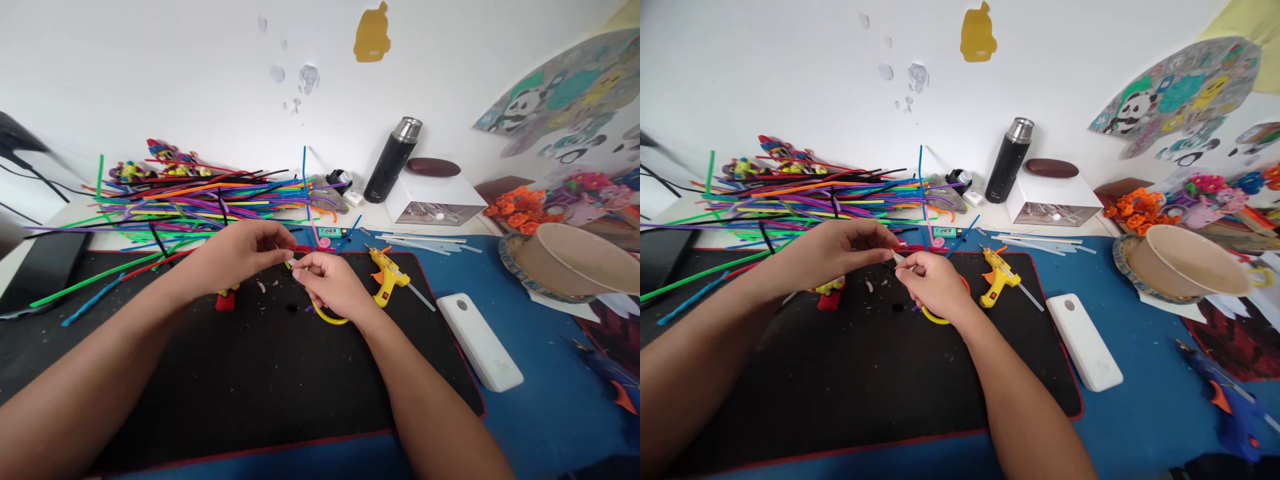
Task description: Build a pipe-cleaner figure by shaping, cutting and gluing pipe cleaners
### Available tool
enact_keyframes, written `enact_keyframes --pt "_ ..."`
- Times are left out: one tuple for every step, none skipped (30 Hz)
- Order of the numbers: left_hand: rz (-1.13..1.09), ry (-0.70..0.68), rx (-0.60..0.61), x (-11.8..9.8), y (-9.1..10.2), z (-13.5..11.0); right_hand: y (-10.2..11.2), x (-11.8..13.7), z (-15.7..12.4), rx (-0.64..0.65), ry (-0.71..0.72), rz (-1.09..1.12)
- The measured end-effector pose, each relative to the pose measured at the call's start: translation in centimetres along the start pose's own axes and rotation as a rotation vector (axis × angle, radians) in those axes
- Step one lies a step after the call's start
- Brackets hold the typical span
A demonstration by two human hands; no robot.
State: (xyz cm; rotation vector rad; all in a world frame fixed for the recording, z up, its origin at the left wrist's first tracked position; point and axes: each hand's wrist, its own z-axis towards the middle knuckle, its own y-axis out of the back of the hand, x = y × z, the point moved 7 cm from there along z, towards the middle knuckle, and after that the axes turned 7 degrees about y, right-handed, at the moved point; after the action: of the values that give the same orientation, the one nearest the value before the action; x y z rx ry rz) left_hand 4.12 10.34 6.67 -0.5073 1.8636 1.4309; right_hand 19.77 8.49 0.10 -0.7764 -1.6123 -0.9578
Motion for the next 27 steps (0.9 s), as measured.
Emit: enact_keyframes --pt "0.024 -0.005 -0.004 -0.1 0.2 -0.1 -0.2 0.2 -0.1 0.015 0.017 -0.135" --pt "0.041 -0.009 -0.001 -0.2 0.3 -0.1 -0.4 0.5 -0.2 0.02 0.047 -0.279" --pt "0.053 -0.013 0.009 -0.4 0.2 -0.2 -0.6 0.8 -0.4 0.021 0.083 -0.417" --pt "0.061 -0.017 0.026 -0.6 0.0 -0.3 -0.8 1.2 -0.5 0.022 0.117 -0.536" --pt "0.063 -0.022 0.047 -0.7 -0.3 -0.3 -1.0 1.4 -0.6 0.029 0.142 -0.625" --pt "0.065 -0.025 0.07 -0.9 -0.7 -0.4 -1.3 1.5 -0.7 0.041 0.156 -0.685" --pt "0.069 -0.025 0.088 -1.0 -0.9 -0.4 -1.4 1.6 -0.7 0.053 0.163 -0.724" --pt "0.074 -0.026 0.099 -1.1 -1.2 -0.4 -1.6 1.6 -0.8 0.064 0.167 -0.748" --pt "0.083 -0.026 0.105 -1.1 -1.3 -0.4 -1.7 1.6 -0.8 0.075 0.17 -0.764" --pt "0.093 -0.03 0.105 -1.1 -1.4 -0.4 -1.7 1.6 -0.8 0.084 0.172 -0.774" --pt "0.101 -0.037 0.103 -1.0 -1.4 -0.3 -1.8 1.6 -0.9 0.094 0.175 -0.783" --pt "0.106 -0.046 0.101 -1.0 -1.4 -0.3 -1.9 1.6 -0.9 0.102 0.182 -0.795" --pt "0.108 -0.057 0.099 -0.9 -1.4 -0.2 -1.9 1.6 -0.9 0.109 0.188 -0.812" --pt "0.106 -0.066 0.1 -0.9 -1.5 -0.2 -2.0 1.7 -0.9 0.116 0.193 -0.834" --pt "0.101 -0.072 0.102 -0.9 -1.5 -0.2 -2.1 1.7 -0.9 0.12 0.196 -0.859" --pt "0.097 -0.076 0.106 -0.8 -1.6 -0.2 -2.2 1.7 -0.9 0.124 0.198 -0.883" --pt "0.094 -0.079 0.11 -0.8 -1.7 -0.2 -2.2 1.8 -1.0 0.125 0.202 -0.904" --pt "0.095 -0.084 0.114 -0.8 -1.8 -0.3 -2.3 1.8 -1.0 0.125 0.207 -0.918" --pt "0.1 -0.091 0.115 -0.8 -1.8 -0.3 -2.3 1.8 -1.0 0.121 0.212 -0.924" --pt "0.108 -0.1 0.113 -0.9 -1.9 -0.3 -2.4 1.8 -1.0 0.117 0.217 -0.918" --pt "0.118 -0.109 0.11 -1.0 -1.9 -0.3 -2.3 1.8 -1.0 0.112 0.221 -0.903" --pt "0.131 -0.114 0.11 -1.1 -1.9 -0.3 -2.3 1.7 -1.0 0.105 0.221 -0.879" --pt "0.148 -0.115 0.113 -1.2 -1.9 -0.3 -2.2 1.7 -0.9 0.096 0.22 -0.849" --pt "0.17 -0.114 0.12 -1.2 -1.9 -0.3 -2.0 1.6 -0.9 0.087 0.218 -0.815" --pt "0.196 -0.109 0.128 -1.2 -2.0 -0.2 -1.8 1.6 -0.9 0.077 0.216 -0.781" --pt "0.225 -0.103 0.134 -1.1 -2.0 -0.2 -1.6 1.6 -0.9 0.066 0.215 -0.75" --pt "0.255 -0.095 0.135 -1.0 -2.0 -0.2 -1.3 1.6 -0.9 0.054 0.214 -0.726"
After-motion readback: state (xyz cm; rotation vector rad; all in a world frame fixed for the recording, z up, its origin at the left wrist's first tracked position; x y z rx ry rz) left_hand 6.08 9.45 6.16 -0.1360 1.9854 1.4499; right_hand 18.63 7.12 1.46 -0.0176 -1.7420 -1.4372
